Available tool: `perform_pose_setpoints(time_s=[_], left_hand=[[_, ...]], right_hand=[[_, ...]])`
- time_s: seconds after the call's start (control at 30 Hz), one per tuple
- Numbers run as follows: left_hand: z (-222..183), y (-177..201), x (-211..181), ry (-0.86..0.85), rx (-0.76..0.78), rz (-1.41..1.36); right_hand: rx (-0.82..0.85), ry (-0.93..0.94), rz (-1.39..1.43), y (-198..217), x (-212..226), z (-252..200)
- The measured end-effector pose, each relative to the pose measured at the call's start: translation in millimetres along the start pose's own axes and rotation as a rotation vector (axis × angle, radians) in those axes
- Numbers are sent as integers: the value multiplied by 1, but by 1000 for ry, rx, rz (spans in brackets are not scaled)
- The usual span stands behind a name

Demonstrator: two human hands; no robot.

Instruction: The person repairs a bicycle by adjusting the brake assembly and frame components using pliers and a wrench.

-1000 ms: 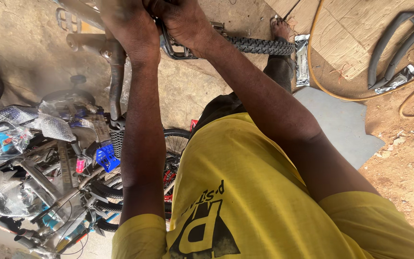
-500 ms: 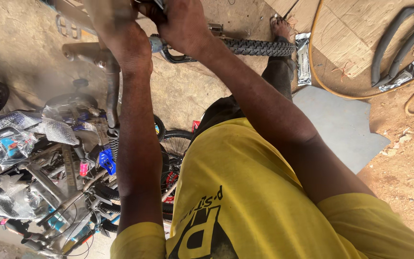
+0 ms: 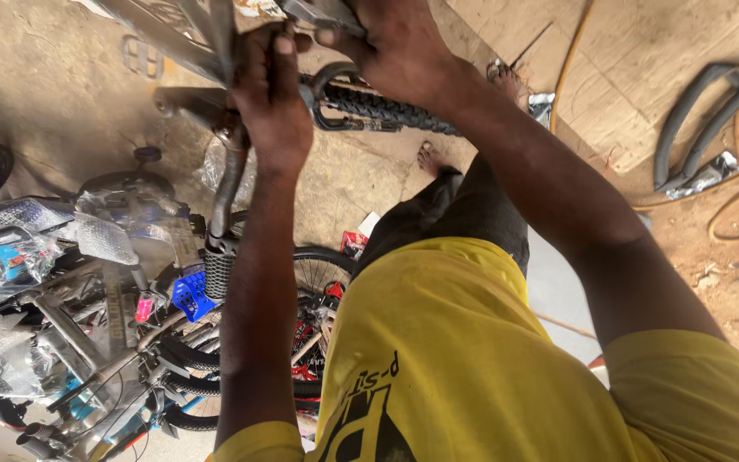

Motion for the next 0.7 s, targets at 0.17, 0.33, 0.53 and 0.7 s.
perform_pose_setpoints(time_s=[0.17, 0.33, 0.53, 0.7], left_hand=[[-11, 8, -42, -84, -30, 282], [-8, 4, -81, -270, -92, 1055], [-10, 13, -50, -88, 42, 933], [-11, 8, -45, -129, 104, 1012]], right_hand=[[197, -234, 387, -16, -13, 4], [310, -300, 512, -11, -6, 6], [426, -230, 611, -7, 10, 8], [568, -335, 516, -16, 4, 7]])
Point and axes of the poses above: each hand's wrist, its own z-axis towards the middle knuckle, its own y-axis out of the back of the hand, x = y × z, the point moved 10 cm from there along z, towards the middle knuckle, and after that the axes turned 7 degrees about x, right-handed, at the moved point
